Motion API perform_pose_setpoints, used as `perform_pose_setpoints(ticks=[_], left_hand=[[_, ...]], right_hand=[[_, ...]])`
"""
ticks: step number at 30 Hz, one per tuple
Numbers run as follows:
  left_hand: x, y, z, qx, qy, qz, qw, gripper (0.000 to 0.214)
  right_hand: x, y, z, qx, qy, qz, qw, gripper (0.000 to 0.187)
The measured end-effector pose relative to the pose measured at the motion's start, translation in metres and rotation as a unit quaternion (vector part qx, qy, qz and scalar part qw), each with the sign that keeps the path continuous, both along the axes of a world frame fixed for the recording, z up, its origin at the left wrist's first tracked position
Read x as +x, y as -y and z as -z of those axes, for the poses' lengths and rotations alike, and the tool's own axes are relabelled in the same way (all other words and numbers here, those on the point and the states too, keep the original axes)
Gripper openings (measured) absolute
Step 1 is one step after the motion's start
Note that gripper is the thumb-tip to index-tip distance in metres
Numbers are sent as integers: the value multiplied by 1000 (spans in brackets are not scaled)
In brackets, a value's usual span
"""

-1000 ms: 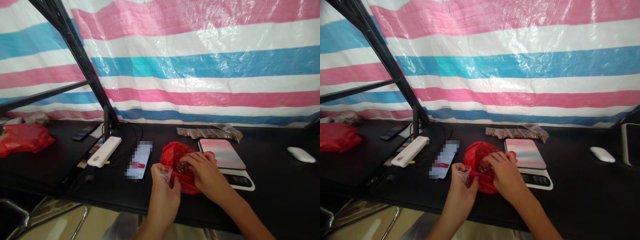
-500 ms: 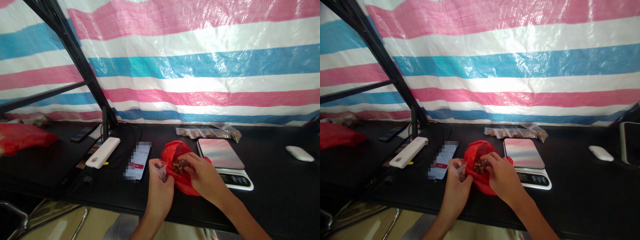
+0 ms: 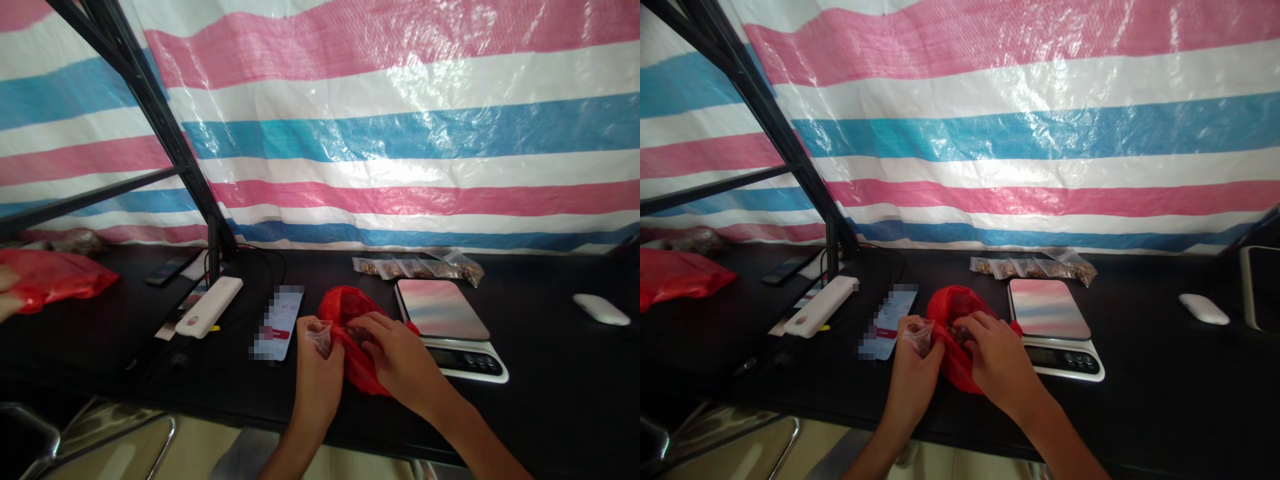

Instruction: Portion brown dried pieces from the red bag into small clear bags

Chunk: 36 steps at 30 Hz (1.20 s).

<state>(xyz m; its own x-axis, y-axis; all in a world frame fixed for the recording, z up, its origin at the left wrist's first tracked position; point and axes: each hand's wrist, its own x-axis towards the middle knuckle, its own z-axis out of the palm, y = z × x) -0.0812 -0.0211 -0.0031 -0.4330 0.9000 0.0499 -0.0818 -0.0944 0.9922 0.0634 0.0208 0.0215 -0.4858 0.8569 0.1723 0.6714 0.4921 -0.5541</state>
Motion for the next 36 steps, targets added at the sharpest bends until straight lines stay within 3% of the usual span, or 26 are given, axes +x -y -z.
perform_pose_setpoints(ticks=[6,14,19,30,36], left_hand=[[-4,-2,3,-12,-10,-22,1000,28],[1,0,-6,5,-7,-1,1000,21],[-2,-2,-8,18,-6,-8,1000,21],[-17,-6,-6,-8,-105,22,994,12],[-19,-3,-1,5,-261,35,965,12]], right_hand=[[-1,1,3,-6,-20,12,1000,42],[-1,1,1,5,-40,11,999,44],[0,-2,4,-16,-100,41,994,42],[5,-7,1,-60,-257,64,963,32],[-1,3,-7,-50,-256,-11,965,30]])
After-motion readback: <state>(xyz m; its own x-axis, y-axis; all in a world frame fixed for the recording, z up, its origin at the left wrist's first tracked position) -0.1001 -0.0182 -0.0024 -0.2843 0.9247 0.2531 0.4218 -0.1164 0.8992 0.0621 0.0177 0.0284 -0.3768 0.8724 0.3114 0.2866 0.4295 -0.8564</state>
